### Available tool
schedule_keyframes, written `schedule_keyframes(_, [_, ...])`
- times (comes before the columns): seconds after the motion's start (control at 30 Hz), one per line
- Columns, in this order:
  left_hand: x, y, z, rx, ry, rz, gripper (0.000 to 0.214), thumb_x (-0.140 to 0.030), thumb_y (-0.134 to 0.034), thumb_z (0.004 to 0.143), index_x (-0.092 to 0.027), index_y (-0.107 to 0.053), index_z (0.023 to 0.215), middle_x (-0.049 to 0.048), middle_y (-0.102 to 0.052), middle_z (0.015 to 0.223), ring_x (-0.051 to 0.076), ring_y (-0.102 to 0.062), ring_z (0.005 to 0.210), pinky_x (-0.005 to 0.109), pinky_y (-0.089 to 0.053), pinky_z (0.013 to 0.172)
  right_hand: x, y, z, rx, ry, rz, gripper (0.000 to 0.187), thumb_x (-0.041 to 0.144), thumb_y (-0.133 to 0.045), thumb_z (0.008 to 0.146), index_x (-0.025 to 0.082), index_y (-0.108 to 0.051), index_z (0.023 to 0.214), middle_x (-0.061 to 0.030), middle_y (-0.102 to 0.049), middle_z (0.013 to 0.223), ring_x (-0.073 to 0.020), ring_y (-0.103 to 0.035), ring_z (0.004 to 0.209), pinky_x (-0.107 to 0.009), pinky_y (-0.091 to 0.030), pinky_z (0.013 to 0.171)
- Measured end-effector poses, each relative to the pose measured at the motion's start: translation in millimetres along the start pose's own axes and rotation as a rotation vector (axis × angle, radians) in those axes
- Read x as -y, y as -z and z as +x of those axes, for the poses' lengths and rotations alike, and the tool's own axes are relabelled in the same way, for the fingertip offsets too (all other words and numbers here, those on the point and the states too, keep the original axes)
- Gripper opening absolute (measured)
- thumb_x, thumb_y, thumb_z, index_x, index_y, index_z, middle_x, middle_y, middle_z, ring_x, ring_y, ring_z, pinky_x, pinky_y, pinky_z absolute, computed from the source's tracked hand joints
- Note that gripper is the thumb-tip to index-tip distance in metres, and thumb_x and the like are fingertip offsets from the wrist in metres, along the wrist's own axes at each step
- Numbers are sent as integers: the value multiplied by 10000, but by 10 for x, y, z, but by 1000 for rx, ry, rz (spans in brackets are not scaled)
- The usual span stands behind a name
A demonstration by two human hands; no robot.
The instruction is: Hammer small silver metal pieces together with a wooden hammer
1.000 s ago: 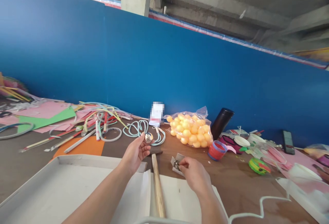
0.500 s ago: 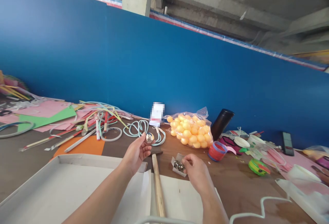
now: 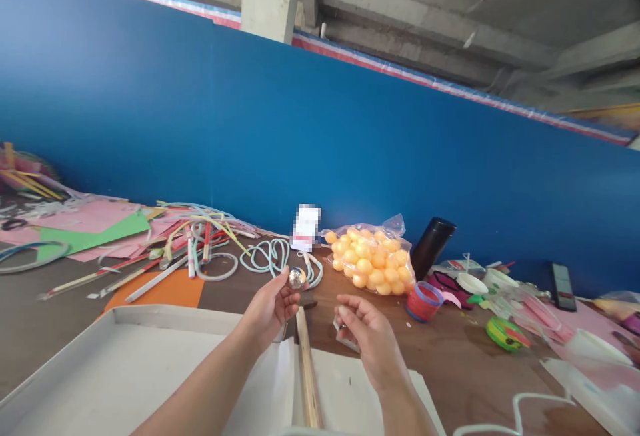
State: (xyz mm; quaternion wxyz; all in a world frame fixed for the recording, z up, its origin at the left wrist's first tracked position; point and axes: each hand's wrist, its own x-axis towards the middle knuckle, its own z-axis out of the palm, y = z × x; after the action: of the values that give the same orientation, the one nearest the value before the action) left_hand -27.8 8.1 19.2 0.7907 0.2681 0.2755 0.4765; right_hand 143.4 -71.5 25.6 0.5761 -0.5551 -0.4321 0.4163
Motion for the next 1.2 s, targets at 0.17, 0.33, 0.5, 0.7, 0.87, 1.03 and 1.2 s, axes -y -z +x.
schedule_keyframes(0.17, [0,-41,-39,7,49,-35,222,-325,-554,815,-112,-592,865,107,-678,855,67,-570,523,169,-487,471,-22,-84,-4,19,-14,95,291,384,-697,695,159,-654,874,-37,-632,795,-129,-571,666,-271,-535,608])
schedule_keyframes(0.33, [27,-49,-59,31,96,-25,241,-338,-562,809,-109,-596,877,106,-682,859,70,-586,539,170,-498,490,-47,-127,15,38,0,133,233,368,-678,736,168,-631,845,16,-585,677,-85,-528,540,-192,-458,485])
schedule_keyframes(0.5, [86,-19,-35,105,124,11,294,-377,-549,813,-103,-606,902,116,-685,892,74,-600,570,172,-508,526,-25,-163,-12,67,17,191,206,353,-664,760,180,-599,851,52,-542,595,-62,-505,480,-174,-404,487])
schedule_keyframes(0.7, [143,2,-13,159,153,34,264,-357,-562,807,-105,-617,863,90,-679,818,75,-596,562,168,-496,503,-14,-212,-20,61,25,223,193,310,-712,717,172,-610,805,13,-612,651,-89,-547,555,-194,-447,529])
schedule_keyframes(0.87, [163,-21,-40,192,138,61,261,-369,-581,791,-113,-610,831,39,-627,672,83,-593,570,167,-484,498,-18,-271,4,76,8,242,218,326,-707,718,150,-642,829,-46,-665,781,-106,-565,611,-198,-470,505])
schedule_keyframes(1.03, [150,-59,-73,208,128,94,253,-370,-585,788,-121,-592,830,35,-617,694,80,-587,568,163,-473,485,-17,-309,11,103,-16,274,209,326,-703,718,153,-651,823,-28,-650,738,-74,-500,534,-153,-407,413])
schedule_keyframes(1.2, [153,-69,-85,212,115,118,241,-364,-595,782,-129,-585,835,30,-615,704,70,-578,555,154,-467,472,-41,-299,26,97,-41,299,210,324,-713,708,160,-657,826,-15,-638,725,-58,-469,504,-139,-381,389])
